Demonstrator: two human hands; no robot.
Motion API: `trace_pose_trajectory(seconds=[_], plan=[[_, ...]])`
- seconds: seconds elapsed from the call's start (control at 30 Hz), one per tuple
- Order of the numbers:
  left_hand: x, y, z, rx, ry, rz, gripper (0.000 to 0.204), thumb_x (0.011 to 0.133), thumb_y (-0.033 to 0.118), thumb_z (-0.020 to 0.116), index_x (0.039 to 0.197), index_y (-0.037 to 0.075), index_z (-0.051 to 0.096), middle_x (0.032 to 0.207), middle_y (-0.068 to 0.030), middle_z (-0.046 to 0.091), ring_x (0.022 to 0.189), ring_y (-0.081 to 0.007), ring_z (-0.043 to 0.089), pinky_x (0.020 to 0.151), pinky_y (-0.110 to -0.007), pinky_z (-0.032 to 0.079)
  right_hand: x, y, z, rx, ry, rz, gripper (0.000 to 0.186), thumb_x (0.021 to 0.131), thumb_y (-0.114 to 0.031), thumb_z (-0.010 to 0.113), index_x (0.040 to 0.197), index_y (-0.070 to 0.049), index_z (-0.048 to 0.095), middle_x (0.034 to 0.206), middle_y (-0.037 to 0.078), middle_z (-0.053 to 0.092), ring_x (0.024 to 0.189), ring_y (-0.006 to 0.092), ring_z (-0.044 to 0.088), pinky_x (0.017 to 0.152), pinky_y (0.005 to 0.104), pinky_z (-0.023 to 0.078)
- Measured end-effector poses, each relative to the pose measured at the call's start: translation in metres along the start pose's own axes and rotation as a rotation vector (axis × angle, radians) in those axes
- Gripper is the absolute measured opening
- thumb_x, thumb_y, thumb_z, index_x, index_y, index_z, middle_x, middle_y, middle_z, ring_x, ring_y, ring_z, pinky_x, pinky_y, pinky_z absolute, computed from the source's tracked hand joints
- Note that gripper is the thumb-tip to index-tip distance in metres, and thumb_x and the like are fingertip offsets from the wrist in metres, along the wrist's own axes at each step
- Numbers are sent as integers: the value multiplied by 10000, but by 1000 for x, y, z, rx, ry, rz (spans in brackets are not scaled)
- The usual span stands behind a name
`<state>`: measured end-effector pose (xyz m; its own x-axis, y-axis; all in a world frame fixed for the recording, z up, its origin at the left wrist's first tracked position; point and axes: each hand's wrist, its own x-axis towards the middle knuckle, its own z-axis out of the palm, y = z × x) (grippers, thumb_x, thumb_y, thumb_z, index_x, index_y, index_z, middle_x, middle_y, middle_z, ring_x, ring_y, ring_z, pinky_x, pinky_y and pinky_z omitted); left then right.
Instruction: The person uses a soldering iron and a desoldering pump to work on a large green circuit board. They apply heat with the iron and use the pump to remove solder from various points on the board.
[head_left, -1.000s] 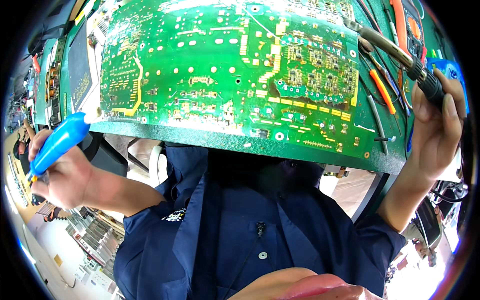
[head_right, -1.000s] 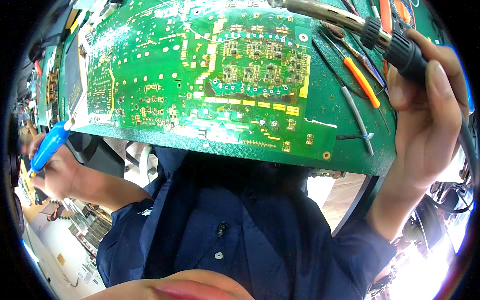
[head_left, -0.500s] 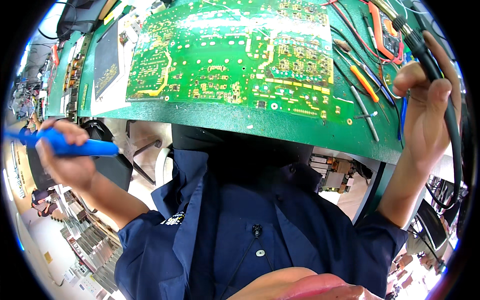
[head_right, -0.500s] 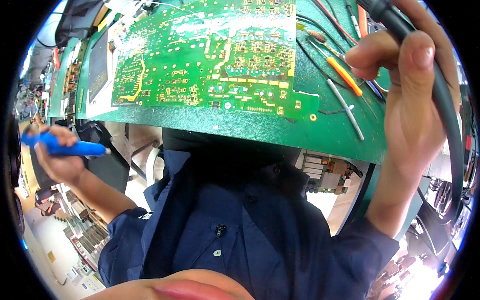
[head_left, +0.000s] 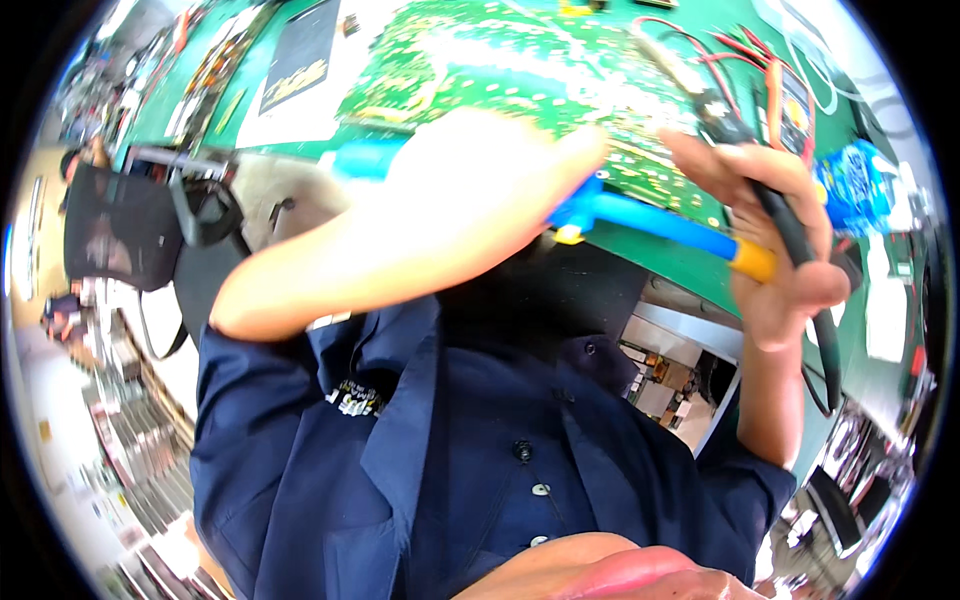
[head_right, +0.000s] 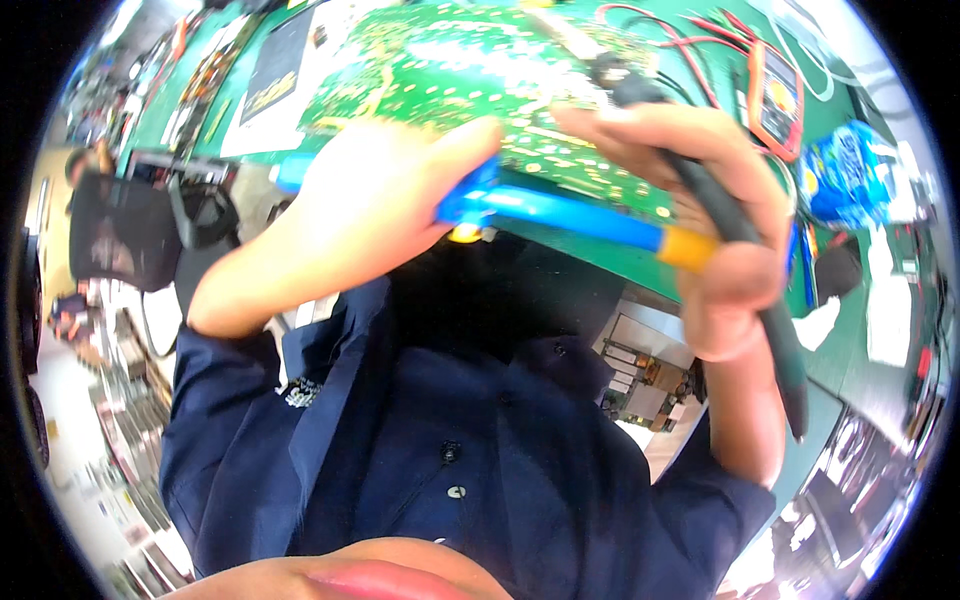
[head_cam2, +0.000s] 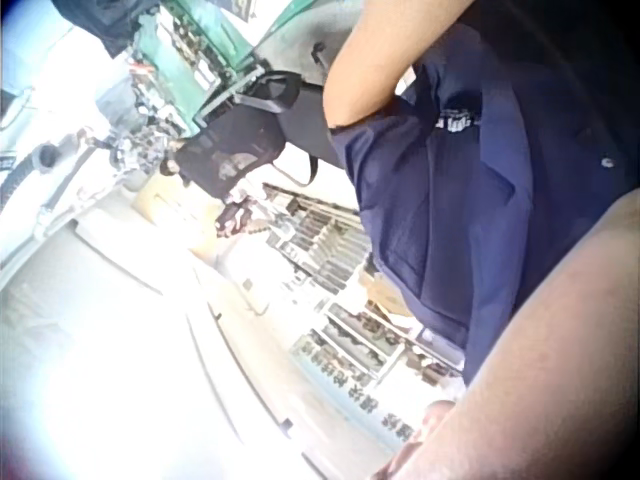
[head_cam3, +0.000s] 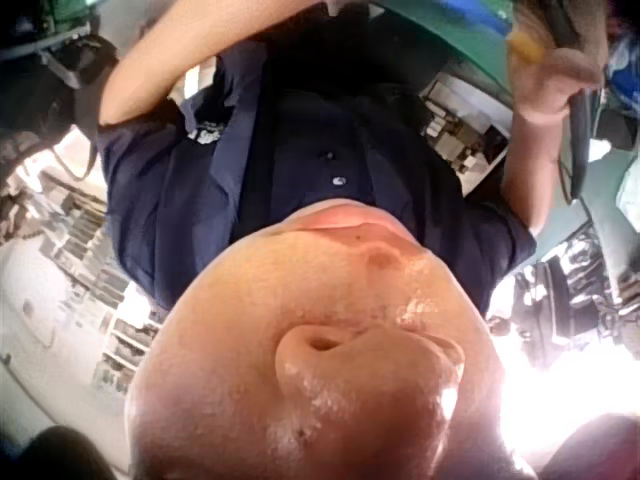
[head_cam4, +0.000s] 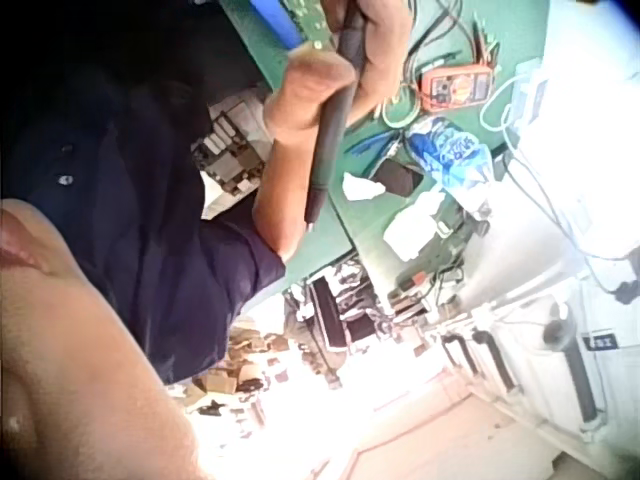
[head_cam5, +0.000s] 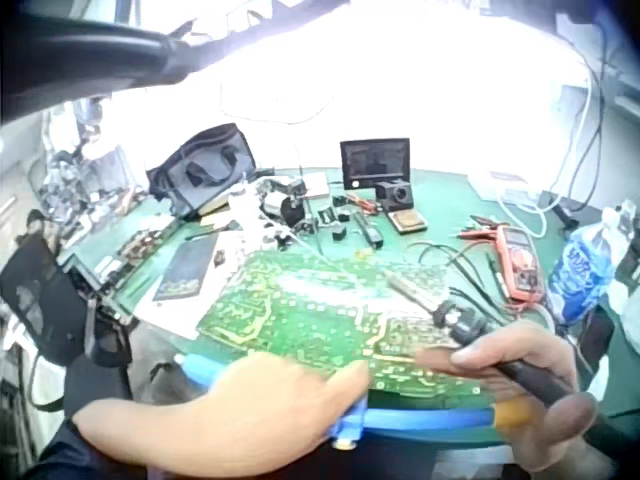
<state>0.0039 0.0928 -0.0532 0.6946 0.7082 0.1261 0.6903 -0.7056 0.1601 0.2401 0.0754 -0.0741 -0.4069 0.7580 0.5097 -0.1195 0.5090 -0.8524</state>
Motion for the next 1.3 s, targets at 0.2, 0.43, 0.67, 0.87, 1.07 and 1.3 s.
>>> trace_pose_trajectory(seconds=[0.2,0.43,0.67,0.87,1.07,1.3], plan=[[11,32,-5,15,-110,17,226,793,145,509,1003,65,486,625,-120,597,601,-301,626,513,-381,491,-4,0,32,8,-19,-48,935,660,-782,381,1220,-38,307,1241,390,366,1182,465,397,995,491,319],[9,40,2,-38,-59,100,156,764,158,551,895,77,577,678,-85,615,626,-262,640,530,-347,514,-11,6,45,-27,-12,-44,867,663,-722,528,1223,-96,314,1259,378,361,1110,368,482,973,421,337],[12,44,16,-36,62,170,166,784,193,531,922,115,580,776,-84,620,690,-269,643,546,-353,522,-13,8,56,-50,38,-68,794,723,-631,590,1210,-72,304,1212,329,418,1099,352,481,956,399,346],[-4,26,0,-10,92,135,174,796,178,520,956,128,569,718,-123,607,642,-296,630,544,-376,506,-2,-9,41,-156,-123,-85,681,798,-574,523,1213,-71,326,1210,344,431,1160,372,444,1004,457,275],[-38,-54,-9,147,210,-103,378,731,133,631,1085,148,499,767,-139,606,729,-304,625,608,-391,498,4,-20,6,-420,39,-124,403,926,-359,392,1214,-77,402,1210,315,462,1172,394,443,1019,487,261],[-58,-228,-40,-44,282,-740,346,739,258,600,914,-10,469,837,-242,577,781,-349,575,676,-423,449,10,-10,-17,-375,325,5,507,934,-379,392,1216,41,382,1083,274,565,983,289,580,888,377,400]])
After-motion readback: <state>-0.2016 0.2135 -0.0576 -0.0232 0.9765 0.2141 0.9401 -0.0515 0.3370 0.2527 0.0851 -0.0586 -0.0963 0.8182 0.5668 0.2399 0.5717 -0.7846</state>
